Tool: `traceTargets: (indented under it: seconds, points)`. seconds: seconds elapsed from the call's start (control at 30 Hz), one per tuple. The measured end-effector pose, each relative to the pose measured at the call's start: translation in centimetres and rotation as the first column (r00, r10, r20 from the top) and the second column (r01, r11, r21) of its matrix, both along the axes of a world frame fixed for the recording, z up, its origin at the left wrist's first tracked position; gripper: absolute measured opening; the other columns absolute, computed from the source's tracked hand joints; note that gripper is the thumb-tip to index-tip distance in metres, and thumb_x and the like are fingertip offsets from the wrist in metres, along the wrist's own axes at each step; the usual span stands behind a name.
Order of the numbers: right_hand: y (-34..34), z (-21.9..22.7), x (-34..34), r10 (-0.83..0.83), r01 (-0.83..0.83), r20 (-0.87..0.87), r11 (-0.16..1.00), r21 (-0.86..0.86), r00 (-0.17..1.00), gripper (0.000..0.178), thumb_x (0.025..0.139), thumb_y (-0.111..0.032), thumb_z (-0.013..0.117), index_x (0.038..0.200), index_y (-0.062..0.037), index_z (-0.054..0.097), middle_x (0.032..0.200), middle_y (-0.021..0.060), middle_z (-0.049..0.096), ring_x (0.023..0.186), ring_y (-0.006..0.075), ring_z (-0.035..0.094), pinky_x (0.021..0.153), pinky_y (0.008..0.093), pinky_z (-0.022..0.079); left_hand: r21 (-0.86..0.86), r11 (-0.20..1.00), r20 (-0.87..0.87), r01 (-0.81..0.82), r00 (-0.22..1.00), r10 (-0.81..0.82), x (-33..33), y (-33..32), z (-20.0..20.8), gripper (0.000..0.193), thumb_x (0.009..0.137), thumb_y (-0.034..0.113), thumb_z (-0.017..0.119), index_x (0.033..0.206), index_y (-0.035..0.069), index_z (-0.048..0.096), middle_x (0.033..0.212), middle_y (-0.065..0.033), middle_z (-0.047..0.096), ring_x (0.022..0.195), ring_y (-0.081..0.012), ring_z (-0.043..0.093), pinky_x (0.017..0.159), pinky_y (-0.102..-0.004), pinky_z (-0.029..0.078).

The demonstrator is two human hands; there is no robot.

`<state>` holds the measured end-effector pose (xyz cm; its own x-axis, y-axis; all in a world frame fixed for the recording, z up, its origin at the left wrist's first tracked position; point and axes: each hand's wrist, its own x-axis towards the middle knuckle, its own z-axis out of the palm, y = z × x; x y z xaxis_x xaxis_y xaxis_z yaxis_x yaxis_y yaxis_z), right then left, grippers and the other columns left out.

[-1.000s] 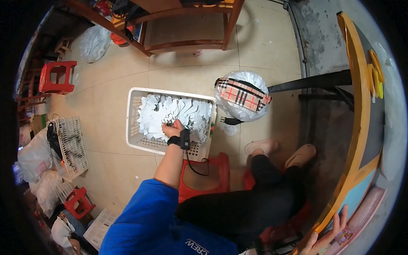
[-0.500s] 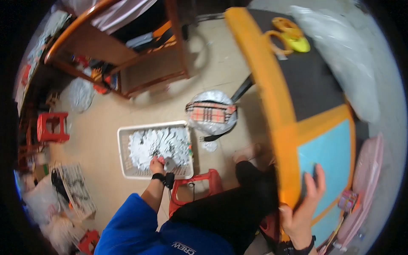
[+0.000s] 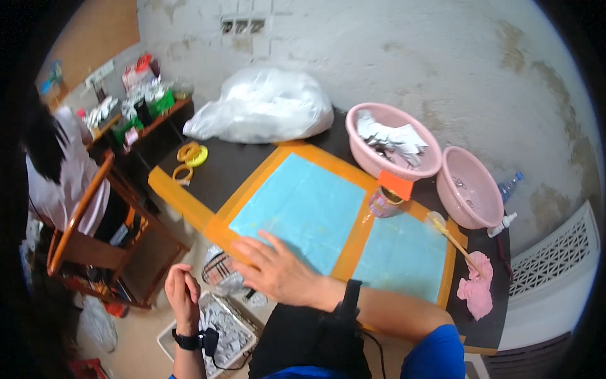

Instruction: Applying glue and assembling white shoe components on a workshop table.

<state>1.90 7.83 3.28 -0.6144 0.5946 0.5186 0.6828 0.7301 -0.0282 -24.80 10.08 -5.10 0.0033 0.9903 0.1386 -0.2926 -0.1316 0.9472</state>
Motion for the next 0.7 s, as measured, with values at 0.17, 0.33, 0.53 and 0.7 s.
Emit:
traceTargets:
  seconds: [0.17,0.33,0.53,0.7]
  points:
    - [-5.1,2.7,3.5,0.018,-0.283,-0.441,0.790,-0.543,0.897,0.025,0.096,-0.021,0.060,0.113,-0.0029,0.058,0.124,0.0150,0.053,0.110,0.0330,0.056,0.093,0.0421,0.047,0.021,0.935,-0.076,0.353,0.933,-0.351,5.3,-3.5,7.2,0.024,0.106,0.015,0.043,0.115,-0.001,0.058,0.078,-0.0085,0.061,0.060,-0.0116,0.057,0.055,-0.0225,0.046]
    - [-12.2,5.0,11.9,-0.218,-0.232,-0.424,0.581,-0.780,0.879,0.023,0.098,-0.021,0.060,0.112,-0.0027,0.063,0.103,0.0097,0.067,0.094,0.0239,0.065,0.084,0.0326,0.051,0.095,0.750,-0.271,0.655,0.742,-0.613,9.2,-4.9,12.4,0.051,0.081,-0.028,0.030,0.116,-0.006,0.061,0.098,-0.0154,0.064,0.092,-0.0236,0.067,0.083,-0.0343,0.057]
    - [-17.7,2.3,20.0,-0.548,-0.121,-0.440,0.521,-0.845,0.711,0.020,0.097,-0.017,0.062,0.110,-0.0026,0.068,0.106,0.0070,0.071,0.095,0.0146,0.067,0.086,0.0295,0.053,-0.076,0.616,-0.433,0.784,0.531,-0.729,17.7,-0.7,18.4,0.014,0.096,-0.002,0.059,0.109,-0.003,0.063,0.098,-0.0116,0.068,0.087,-0.0158,0.068,0.079,-0.0281,0.055]
    - [-19.5,-0.7,23.6,-0.572,-0.214,-0.565,0.565,-0.797,0.595,0.020,0.098,-0.014,0.062,0.110,0.0012,0.067,0.104,0.0072,0.071,0.095,0.0116,0.065,0.088,0.0270,0.052,-0.136,0.679,-0.710,0.721,0.407,-0.574,25.6,2.0,23.0,0.040,0.105,0.035,0.048,0.101,0.000,0.067,0.063,-0.0031,0.063,0.058,-0.0085,0.062,0.054,-0.0231,0.049]
